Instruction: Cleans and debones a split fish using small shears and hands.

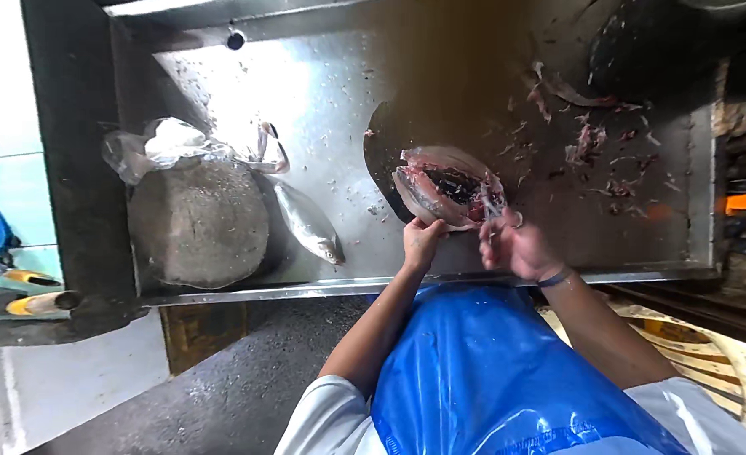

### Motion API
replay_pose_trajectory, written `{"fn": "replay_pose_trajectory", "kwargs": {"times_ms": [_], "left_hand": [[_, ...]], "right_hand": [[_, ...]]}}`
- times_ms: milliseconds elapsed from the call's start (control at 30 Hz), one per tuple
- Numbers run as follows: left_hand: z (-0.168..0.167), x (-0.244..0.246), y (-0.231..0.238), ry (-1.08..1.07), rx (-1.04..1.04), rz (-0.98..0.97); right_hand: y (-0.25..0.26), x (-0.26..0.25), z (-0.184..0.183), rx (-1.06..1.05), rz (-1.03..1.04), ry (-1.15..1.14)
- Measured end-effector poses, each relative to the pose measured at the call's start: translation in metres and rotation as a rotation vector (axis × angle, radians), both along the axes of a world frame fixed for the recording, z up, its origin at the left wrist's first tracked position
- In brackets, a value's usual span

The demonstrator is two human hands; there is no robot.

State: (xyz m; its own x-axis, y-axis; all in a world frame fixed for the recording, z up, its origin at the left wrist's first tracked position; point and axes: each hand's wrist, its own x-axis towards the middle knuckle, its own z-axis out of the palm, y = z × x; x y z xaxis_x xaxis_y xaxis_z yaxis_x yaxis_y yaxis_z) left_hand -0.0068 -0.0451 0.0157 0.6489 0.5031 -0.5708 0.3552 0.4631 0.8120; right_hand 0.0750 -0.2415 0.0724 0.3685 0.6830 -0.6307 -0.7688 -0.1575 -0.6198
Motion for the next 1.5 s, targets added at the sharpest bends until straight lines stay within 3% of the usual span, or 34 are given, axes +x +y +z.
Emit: {"fn": "replay_pose_trajectory", "kwargs": {"times_ms": [100,233,367,467,567,700,800,933,1033,1167,1267,1367,1500], "left_hand": [[-0.003,0.001,-0.002,0.006,0.059,0.002],[-0.004,0.003,-0.001,0.06,0.072,0.033],[-0.001,0.004,-0.004,0.049,0.077,0.008],[-0.003,0.004,-0.003,0.037,0.104,-0.014],[-0.003,0.001,-0.006,-0.007,0.074,-0.022],[-0.003,0.002,-0.006,0.002,0.094,-0.019],[-0.001,0.001,-0.012,0.008,0.045,-0.011],[-0.002,0.005,-0.012,0.006,0.06,-0.014],[-0.001,0.006,-0.015,0.002,0.034,0.005],[-0.002,0.008,-0.014,-0.002,0.036,-0.006],[-0.001,0.009,-0.017,-0.006,0.028,-0.019],[-0.002,0.01,-0.017,0.022,0.051,-0.029],[0.0,0.01,-0.02,0.04,0.035,-0.04]], "right_hand": [[0.025,-0.017,-0.017,0.062,0.034,0.204],[0.024,-0.017,0.001,0.003,-0.245,0.046],[0.021,-0.016,-0.012,0.054,-0.062,0.26],[0.024,-0.021,-0.004,0.007,-0.248,0.185],[0.02,-0.023,-0.007,0.043,-0.121,0.258],[0.018,-0.022,-0.001,0.006,-0.246,0.161],[0.014,-0.021,-0.004,0.014,-0.123,0.259],[0.01,-0.023,0.001,-0.005,-0.241,0.193],[0.003,-0.024,-0.009,0.055,-0.125,0.265],[0.002,-0.022,-0.004,0.02,-0.284,0.208],[-0.002,-0.021,-0.01,0.045,-0.181,0.301],[-0.001,-0.021,-0.005,0.004,-0.287,0.223],[-0.008,-0.023,-0.012,0.048,-0.179,0.34]]}}
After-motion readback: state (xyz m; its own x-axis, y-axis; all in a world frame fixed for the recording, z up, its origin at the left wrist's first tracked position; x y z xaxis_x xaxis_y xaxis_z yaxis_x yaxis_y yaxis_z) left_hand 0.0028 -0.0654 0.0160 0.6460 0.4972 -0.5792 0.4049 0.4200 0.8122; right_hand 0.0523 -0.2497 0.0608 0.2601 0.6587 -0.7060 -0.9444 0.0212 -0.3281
